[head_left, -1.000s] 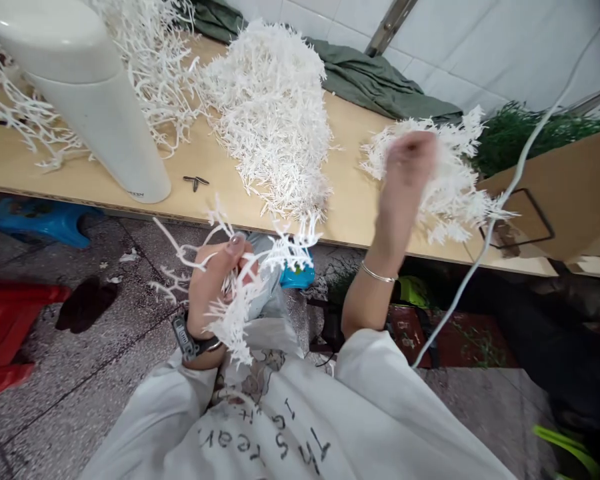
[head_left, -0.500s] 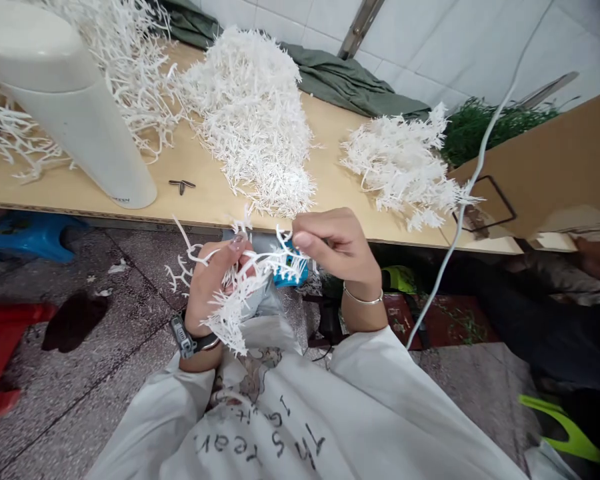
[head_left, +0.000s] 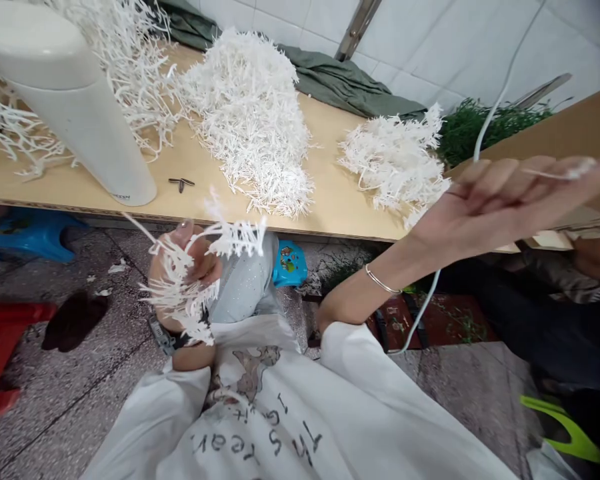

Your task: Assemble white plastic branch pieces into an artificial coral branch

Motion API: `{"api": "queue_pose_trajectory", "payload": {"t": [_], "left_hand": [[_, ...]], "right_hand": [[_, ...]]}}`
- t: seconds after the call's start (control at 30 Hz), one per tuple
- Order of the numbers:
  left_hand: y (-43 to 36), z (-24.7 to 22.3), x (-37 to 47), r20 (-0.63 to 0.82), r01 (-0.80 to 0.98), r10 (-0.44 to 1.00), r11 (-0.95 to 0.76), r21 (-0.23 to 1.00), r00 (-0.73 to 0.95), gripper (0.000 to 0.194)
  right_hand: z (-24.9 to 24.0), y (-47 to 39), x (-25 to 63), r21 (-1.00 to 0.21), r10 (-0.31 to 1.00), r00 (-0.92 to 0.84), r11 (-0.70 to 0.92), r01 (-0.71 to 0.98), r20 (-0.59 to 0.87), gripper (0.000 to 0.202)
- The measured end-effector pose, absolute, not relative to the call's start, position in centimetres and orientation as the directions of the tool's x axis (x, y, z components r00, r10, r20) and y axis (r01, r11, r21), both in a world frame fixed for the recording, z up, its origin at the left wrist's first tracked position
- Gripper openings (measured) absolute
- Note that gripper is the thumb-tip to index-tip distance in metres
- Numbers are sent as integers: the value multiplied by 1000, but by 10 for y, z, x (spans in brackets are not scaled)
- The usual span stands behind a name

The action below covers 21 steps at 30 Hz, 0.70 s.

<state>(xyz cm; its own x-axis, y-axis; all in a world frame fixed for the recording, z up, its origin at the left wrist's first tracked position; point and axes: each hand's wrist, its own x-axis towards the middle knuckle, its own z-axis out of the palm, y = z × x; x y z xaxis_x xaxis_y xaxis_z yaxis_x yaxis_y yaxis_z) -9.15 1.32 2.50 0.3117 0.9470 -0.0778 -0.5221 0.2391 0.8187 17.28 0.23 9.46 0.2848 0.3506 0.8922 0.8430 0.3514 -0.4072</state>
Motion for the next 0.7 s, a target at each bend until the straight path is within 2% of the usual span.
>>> {"api": "queue_pose_trajectory", "payload": {"t": [0.03,0.07,0.1,0.13,0.2,0.27,0.3,0.37,0.43,0.47,0.53,0.57,0.63,0.7], "left_hand": [[15,27,-94,-5,-583,945,207,786,328,47],[16,29,-95,56,-630,938,185,754,343,47],[16,30,-93,106,-668,928,175,723,357,46],[15,30,-91,136,-691,915,183,699,380,45],[15,29,-83,135,-705,898,228,671,419,44],[15,28,-76,126,-717,892,258,647,435,44],[15,28,-73,115,-718,894,264,644,433,44],[16,26,-69,89,-720,910,258,645,406,42],[18,24,-66,82,-733,919,251,632,385,40],[18,22,-64,84,-744,919,255,617,384,39],[20,17,-60,104,-773,912,271,573,396,39],[21,15,-58,105,-785,911,281,553,399,38],[21,12,-55,86,-791,914,292,538,396,35],[20,10,-52,67,-782,930,264,564,362,32]], "right_hand": [[89,14,175,-422,262,338,420,803,904,62],[81,29,175,-467,251,394,498,731,884,50],[71,45,172,-520,344,391,526,673,854,38],[60,61,168,-570,512,325,446,691,795,31],[38,88,158,-522,741,251,155,839,623,31],[24,100,147,-415,832,201,39,909,517,33],[21,99,142,-417,845,168,71,906,508,34],[21,85,131,-547,838,94,261,796,537,35],[26,64,119,-703,833,-23,481,524,553,42],[28,54,114,-744,821,-109,557,369,560,48],[30,37,105,-745,745,-279,655,129,606,56],[29,31,101,-718,694,-334,693,68,638,55],[24,24,95,-674,645,-349,737,46,681,43],[17,22,91,-667,665,-278,738,101,694,25]]}}
